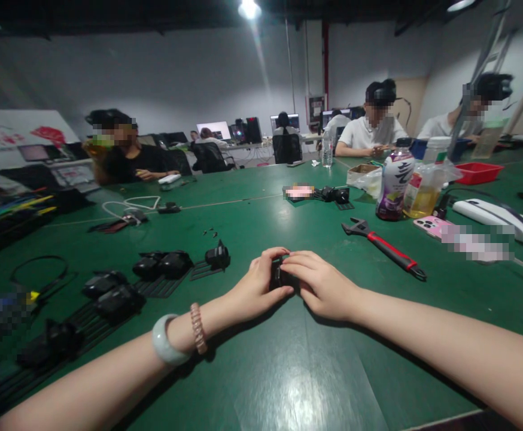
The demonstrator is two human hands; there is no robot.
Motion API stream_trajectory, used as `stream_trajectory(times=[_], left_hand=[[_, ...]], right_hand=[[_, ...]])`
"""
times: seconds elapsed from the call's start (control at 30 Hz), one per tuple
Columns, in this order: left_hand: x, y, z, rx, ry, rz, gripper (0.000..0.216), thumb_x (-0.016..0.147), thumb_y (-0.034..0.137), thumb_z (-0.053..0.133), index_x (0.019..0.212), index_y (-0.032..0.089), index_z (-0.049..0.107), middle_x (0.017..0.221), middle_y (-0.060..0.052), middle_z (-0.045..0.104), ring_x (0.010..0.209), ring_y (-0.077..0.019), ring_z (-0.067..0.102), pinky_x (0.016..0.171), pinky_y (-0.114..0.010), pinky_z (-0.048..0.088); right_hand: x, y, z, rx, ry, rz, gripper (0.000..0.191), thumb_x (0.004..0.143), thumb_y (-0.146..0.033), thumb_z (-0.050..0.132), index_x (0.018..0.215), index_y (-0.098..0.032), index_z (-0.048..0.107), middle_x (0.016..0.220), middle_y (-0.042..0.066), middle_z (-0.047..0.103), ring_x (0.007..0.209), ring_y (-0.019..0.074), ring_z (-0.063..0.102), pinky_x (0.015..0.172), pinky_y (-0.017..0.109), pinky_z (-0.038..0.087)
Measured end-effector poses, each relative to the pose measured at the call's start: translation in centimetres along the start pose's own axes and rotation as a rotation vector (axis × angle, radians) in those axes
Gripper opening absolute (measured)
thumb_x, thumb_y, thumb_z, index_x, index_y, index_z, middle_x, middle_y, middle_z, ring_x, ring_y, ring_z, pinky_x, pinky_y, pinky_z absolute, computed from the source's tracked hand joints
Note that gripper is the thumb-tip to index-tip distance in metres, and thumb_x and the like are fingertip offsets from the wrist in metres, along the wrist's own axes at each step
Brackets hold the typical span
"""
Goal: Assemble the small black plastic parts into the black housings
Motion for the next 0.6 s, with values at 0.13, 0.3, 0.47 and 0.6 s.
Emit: stream_trajectory(times=[0.13, 0.3, 0.47, 0.6], left_hand=[[0.0, -0.2, 0.0, -0.027, 0.014, 0.002, 0.055, 0.069, 0.029, 0.057, 0.114, 0.018, 0.028, 0.117, -0.011, 0.042, 0.108, -0.0226, 0.041, 0.092, -0.042, 0.032], [0.0, -0.5, 0.1, -0.06, 0.022, -0.033, 0.056, 0.069, 0.028, 0.058, 0.115, 0.018, 0.027, 0.116, -0.011, 0.041, 0.106, -0.0218, 0.043, 0.09, -0.039, 0.036], [0.1, -0.3, 0.0, -0.118, 0.023, -0.037, 0.056, 0.068, 0.026, 0.058, 0.114, 0.019, 0.027, 0.114, -0.009, 0.042, 0.104, -0.0203, 0.044, 0.089, -0.038, 0.038], [0.1, -0.3, -0.1, -0.124, 0.032, -0.045, 0.056, 0.067, 0.025, 0.057, 0.114, 0.019, 0.026, 0.114, -0.009, 0.042, 0.104, -0.02, 0.045, 0.088, -0.037, 0.039]], right_hand=[[0.0, 0.2, 0.0, 0.007, -0.008, 0.018, 0.048, 0.071, -0.006, 0.042, 0.117, -0.017, 0.045, 0.115, 0.01, 0.05, 0.113, 0.0202, 0.039, 0.095, 0.043, 0.035], [0.0, 0.7, 0.4, 0.02, -0.043, 0.068, 0.049, 0.072, -0.005, 0.042, 0.12, -0.016, 0.043, 0.118, 0.01, 0.047, 0.112, 0.0185, 0.039, 0.096, 0.04, 0.034], [-0.1, 1.3, 0.9, 0.006, -0.068, 0.095, 0.055, 0.071, -0.005, 0.042, 0.125, -0.017, 0.036, 0.121, 0.011, 0.044, 0.115, 0.0199, 0.035, 0.096, 0.044, 0.033], [-0.2, 1.9, 1.1, -0.047, -0.076, 0.14, 0.057, 0.073, -0.009, 0.044, 0.127, -0.018, 0.032, 0.125, 0.012, 0.038, 0.118, 0.0216, 0.03, 0.097, 0.046, 0.031]])
Point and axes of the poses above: each hand's wrist, its own x-axis towards the middle knuckle, its own z-axis out of the palm, y = z × x, the point moved 5 cm from there along x, towards the middle knuckle
